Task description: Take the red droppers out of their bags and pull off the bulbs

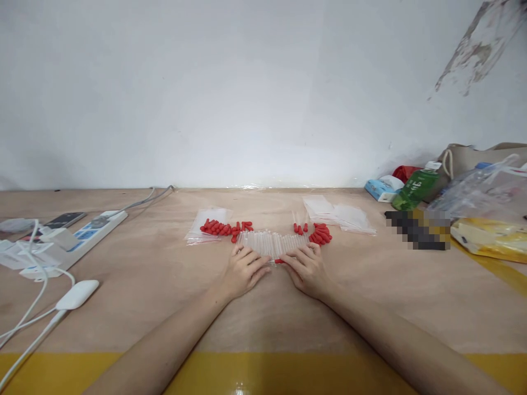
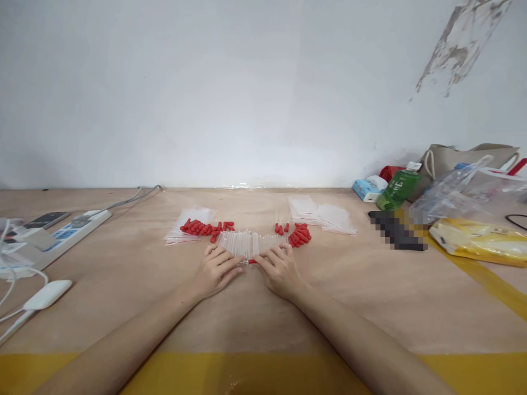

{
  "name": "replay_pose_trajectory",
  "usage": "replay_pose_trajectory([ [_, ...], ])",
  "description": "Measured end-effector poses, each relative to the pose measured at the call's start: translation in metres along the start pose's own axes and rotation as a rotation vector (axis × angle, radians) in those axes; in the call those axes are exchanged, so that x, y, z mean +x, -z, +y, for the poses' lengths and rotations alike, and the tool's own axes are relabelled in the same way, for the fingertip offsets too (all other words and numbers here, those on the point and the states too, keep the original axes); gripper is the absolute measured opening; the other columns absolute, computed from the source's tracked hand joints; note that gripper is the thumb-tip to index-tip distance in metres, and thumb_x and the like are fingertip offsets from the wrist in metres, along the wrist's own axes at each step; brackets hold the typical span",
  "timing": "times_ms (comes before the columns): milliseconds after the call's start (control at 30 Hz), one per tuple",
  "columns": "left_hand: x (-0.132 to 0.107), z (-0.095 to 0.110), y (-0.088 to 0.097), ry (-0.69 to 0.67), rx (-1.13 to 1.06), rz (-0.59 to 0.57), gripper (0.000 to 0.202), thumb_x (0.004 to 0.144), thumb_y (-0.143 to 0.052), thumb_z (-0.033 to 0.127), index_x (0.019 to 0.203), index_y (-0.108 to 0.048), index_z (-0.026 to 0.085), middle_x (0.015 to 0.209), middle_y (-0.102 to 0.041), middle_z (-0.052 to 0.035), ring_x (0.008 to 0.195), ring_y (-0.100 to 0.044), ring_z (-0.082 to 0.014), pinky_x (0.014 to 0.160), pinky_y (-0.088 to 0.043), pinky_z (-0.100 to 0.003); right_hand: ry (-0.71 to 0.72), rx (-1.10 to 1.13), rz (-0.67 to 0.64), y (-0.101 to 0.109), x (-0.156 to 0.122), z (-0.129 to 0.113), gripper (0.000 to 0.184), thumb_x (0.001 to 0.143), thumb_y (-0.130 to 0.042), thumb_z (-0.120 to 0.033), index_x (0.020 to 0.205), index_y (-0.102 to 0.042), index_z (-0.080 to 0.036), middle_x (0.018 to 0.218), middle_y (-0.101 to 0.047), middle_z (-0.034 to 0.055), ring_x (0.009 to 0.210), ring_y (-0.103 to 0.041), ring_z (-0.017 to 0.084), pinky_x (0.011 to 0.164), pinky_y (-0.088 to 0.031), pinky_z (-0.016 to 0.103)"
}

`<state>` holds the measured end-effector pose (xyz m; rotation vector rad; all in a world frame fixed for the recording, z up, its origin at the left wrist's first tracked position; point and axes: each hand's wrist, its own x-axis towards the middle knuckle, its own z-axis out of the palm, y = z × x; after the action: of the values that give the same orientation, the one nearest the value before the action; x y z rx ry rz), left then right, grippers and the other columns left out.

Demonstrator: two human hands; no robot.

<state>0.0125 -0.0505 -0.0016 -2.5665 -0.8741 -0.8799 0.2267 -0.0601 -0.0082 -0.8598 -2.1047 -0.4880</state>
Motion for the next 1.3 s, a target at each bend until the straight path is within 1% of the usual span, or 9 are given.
replay_pose_trajectory([
  [167,0.001,0.003,-0.002,-0.008,0.001,0.014,0.016,0.085,-0.05,0.023,0.095,-0.062,0.021,0.068,-0.061,-0.0003,0.069,-0.048,-0.0138,0.075,-0.03,-0.034,0.001,0.048,-0.022,-0.001,-0.001,0.001,0.01,0.081,-0.055,-0.027,0.084,-0.063,-0.022,0.074,-0.063,-0.0006,0.072,-0.049,0.012,0.081,-0.024,0.034],
  [267,0.001,0.004,-0.001,0.019,-0.037,-0.005,0.015,0.085,-0.049,0.023,0.091,-0.063,0.021,0.066,-0.061,0.0001,0.068,-0.047,-0.0138,0.074,-0.029,-0.034,-0.012,0.059,-0.024,-0.001,-0.002,0.001,0.008,0.081,-0.056,-0.026,0.081,-0.063,-0.023,0.067,-0.061,-0.0025,0.069,-0.048,0.012,0.083,-0.023,0.035],
  [400,0.0,0.004,0.0,0.035,-0.078,-0.033,0.016,0.086,-0.049,0.023,0.091,-0.063,0.021,0.065,-0.06,0.0004,0.069,-0.047,-0.014,0.073,-0.028,-0.034,-0.013,0.048,-0.056,0.0,-0.004,0.001,0.011,0.082,-0.055,-0.027,0.077,-0.063,-0.022,0.064,-0.059,-0.0015,0.068,-0.046,0.012,0.083,-0.023,0.037],
  [533,0.0,0.004,0.001,0.036,-0.102,-0.035,0.017,0.086,-0.048,0.023,0.089,-0.064,0.021,0.064,-0.059,0.0002,0.068,-0.047,-0.014,0.071,-0.028,-0.033,0.009,0.062,-0.065,0.0,-0.006,0.002,0.011,0.082,-0.054,-0.024,0.076,-0.063,-0.021,0.063,-0.058,-0.0009,0.069,-0.044,0.013,0.081,-0.025,0.035],
  [700,0.0,0.005,0.002,0.036,-0.106,-0.053,0.017,0.087,-0.047,0.023,0.089,-0.064,0.021,0.064,-0.059,0.0001,0.068,-0.046,-0.0139,0.069,-0.027,-0.033,0.046,0.073,-0.041,0.0,-0.007,0.002,0.01,0.081,-0.054,-0.019,0.079,-0.063,-0.02,0.065,-0.058,-0.0007,0.071,-0.043,0.014,0.075,-0.028,0.03],
  [867,-0.002,0.004,0.002,0.042,-0.107,-0.065,0.017,0.087,-0.046,0.023,0.089,-0.063,0.02,0.065,-0.059,-0.0001,0.069,-0.047,-0.0141,0.07,-0.027,-0.033,0.056,0.077,-0.046,0.002,-0.007,0.002,0.012,0.081,-0.052,-0.017,0.079,-0.063,-0.021,0.064,-0.057,-0.0016,0.073,-0.043,0.013,0.079,-0.026,0.033],
  [1067,-0.003,0.004,0.002,0.052,-0.115,-0.072,0.017,0.087,-0.046,0.022,0.087,-0.063,0.02,0.065,-0.059,-0.0001,0.069,-0.047,-0.0142,0.069,-0.027,-0.032,0.059,0.086,-0.072,0.003,-0.007,0.0,0.015,0.081,-0.048,-0.015,0.079,-0.062,-0.02,0.066,-0.058,-0.001,0.069,-0.044,0.012,0.078,-0.027,0.034],
  [1200,-0.004,0.006,0.0,0.061,-0.121,-0.057,0.017,0.087,-0.046,0.022,0.087,-0.063,0.02,0.065,-0.058,-0.0005,0.068,-0.049,-0.0141,0.068,-0.028,-0.032,0.065,0.094,-0.053,0.007,-0.005,-0.001,0.015,0.08,-0.048,-0.013,0.08,-0.062,-0.019,0.066,-0.059,-0.0006,0.068,-0.045,0.012,0.076,-0.029,0.033],
  [1300,-0.007,0.003,0.002,0.082,-0.131,-0.02,0.016,0.087,-0.046,0.022,0.087,-0.062,0.019,0.066,-0.059,-0.0006,0.067,-0.05,-0.0134,0.068,-0.03,-0.031,0.045,0.097,-0.013,0.01,-0.006,0.004,0.013,0.079,-0.05,-0.013,0.079,-0.062,-0.019,0.065,-0.059,-0.001,0.066,-0.047,0.012,0.076,-0.031,0.033],
])
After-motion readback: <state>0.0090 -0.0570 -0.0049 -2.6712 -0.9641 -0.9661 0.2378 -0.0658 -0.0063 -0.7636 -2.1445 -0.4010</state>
